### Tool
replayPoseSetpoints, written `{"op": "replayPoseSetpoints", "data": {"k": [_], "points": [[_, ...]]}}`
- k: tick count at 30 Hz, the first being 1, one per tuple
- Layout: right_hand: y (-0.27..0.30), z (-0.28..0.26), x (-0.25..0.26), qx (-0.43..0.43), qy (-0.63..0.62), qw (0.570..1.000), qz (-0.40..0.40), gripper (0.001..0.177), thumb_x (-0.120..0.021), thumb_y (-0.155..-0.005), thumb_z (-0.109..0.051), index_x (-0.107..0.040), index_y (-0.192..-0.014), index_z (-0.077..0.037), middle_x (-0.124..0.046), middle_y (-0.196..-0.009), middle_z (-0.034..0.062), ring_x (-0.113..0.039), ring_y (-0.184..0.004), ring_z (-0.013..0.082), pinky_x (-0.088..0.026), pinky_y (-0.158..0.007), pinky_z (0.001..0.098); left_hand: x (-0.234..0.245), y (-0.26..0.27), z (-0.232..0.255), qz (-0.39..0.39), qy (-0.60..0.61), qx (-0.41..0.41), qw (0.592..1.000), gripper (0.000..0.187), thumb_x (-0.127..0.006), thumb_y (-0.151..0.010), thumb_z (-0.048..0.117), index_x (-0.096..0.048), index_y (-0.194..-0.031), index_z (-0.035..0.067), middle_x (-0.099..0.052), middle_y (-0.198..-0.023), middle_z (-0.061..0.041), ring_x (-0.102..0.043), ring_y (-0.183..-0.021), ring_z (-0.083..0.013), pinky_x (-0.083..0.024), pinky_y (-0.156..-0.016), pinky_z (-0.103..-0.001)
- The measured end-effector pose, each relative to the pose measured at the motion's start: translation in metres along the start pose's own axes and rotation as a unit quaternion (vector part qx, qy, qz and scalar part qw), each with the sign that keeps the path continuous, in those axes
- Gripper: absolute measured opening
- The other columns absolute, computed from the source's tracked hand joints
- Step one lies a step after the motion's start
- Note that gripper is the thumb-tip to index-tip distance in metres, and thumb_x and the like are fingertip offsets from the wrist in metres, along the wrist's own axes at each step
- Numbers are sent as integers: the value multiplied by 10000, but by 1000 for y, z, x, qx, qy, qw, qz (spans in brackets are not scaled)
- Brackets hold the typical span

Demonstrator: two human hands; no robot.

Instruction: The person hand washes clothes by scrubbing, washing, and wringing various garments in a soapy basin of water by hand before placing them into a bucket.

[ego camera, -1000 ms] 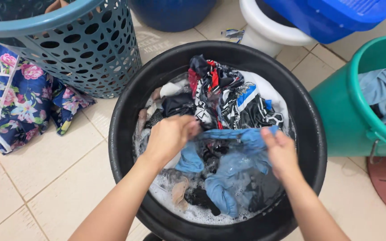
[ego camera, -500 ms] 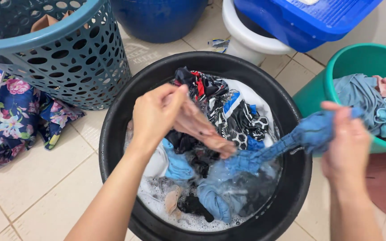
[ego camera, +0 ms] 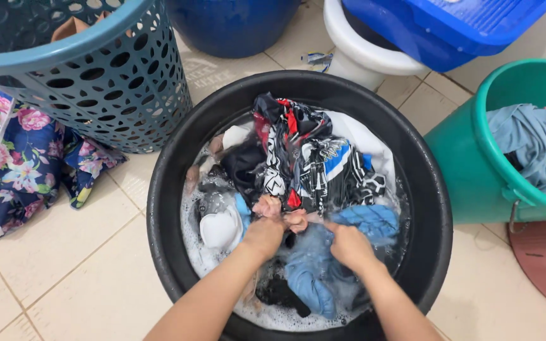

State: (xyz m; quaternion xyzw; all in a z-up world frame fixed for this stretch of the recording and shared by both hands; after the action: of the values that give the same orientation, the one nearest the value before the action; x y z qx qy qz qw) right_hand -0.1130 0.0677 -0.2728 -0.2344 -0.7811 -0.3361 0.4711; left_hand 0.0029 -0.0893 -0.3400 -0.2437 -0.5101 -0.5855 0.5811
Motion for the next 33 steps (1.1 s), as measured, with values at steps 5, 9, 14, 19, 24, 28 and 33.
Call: {"op": "replayPoseSetpoints", "data": {"k": [5, 9, 14, 19, 24, 28, 33], "points": [[40, -87, 99, -14, -166, 986, -29, 707, -736, -786, -181, -542, -1466, -179, -734, -1042, 192, -719, -997, 322, -544, -922, 400, 192, 47, 77, 143, 151, -71, 976, 290, -732, -801, 168, -607, -1006, 6, -705, -884, -238, -695, -852, -433, -553, -746, -486], [48, -111, 136, 209, -302, 917, 154, 487, -809, -740, -205, -653, -1160, -16, -738, -1078, 141, -703, -1007, 237, -544, -886, 341, 292, 83, 111, 147, 354, -67, 921, 215, -715, -883, 234, -637, -950, 44, -729, -751, -156, -762, -726, -311, -584, -679, -385], [73, -104, 235, 165, -414, 870, 209, 127, -713, -968, -114, -734, -1041, -11, -748, -1085, 76, -668, -988, 112, -532, -893, 279, 319, 119, 89, 268, 347, -75, 896, 211, -719, -906, 262, -688, -954, 59, -706, -860, -137, -743, -769, -272, -582, -670, -371], [71, -93, 241, 144, -454, 858, 192, 202, -546, -1063, -131, -717, -1055, -24, -753, -1016, 62, -701, -932, 92, -543, -895, 254, 186, 96, 27, 48, 163, 65, 983, 311, -747, -888, 345, -721, -937, 39, -750, -836, -167, -724, -840, -346, -554, -774, -467], [36, -83, 87, 191, -217, 947, 140, 401, -585, -862, 7, -683, -1235, -103, -720, -1199, 153, -688, -1104, 357, -526, -969, 423, 103, 107, -2, -141, 2, 156, 978, 571, -788, -809, 573, -758, -1074, 68, -735, -1111, -162, -708, -1052, -338, -565, -893, -444], [36, -76, 0, 180, -56, 980, 64, 509, -618, -745, -12, -681, -1237, -123, -715, -1131, 150, -659, -1087, 374, -525, -933, 453, 88, 119, -7, -190, -13, 182, 965, 699, -816, -722, 648, -749, -1116, 74, -736, -1155, -134, -708, -1100, -317, -568, -922, -431], [38, -100, 33, 127, -58, 990, 9, 385, -611, -848, -170, -711, -1220, -172, -717, -1108, 156, -663, -1056, 383, -526, -915, 497, 102, 104, -33, -108, 62, 214, 969, 701, -765, -765, 674, -752, -1112, 65, -724, -1154, -158, -694, -1110, -335, -551, -930, -458]]}}
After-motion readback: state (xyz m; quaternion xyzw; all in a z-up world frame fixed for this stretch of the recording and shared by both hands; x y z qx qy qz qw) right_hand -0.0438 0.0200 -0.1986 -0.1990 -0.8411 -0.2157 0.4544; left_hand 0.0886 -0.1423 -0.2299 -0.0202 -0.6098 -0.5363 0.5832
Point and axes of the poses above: each hand's wrist, its own y-axis away from the middle knuckle, its own x-axis out of the back of the hand, z = x × y, the point moved 10 cm from there along -y, towards the middle knuckle
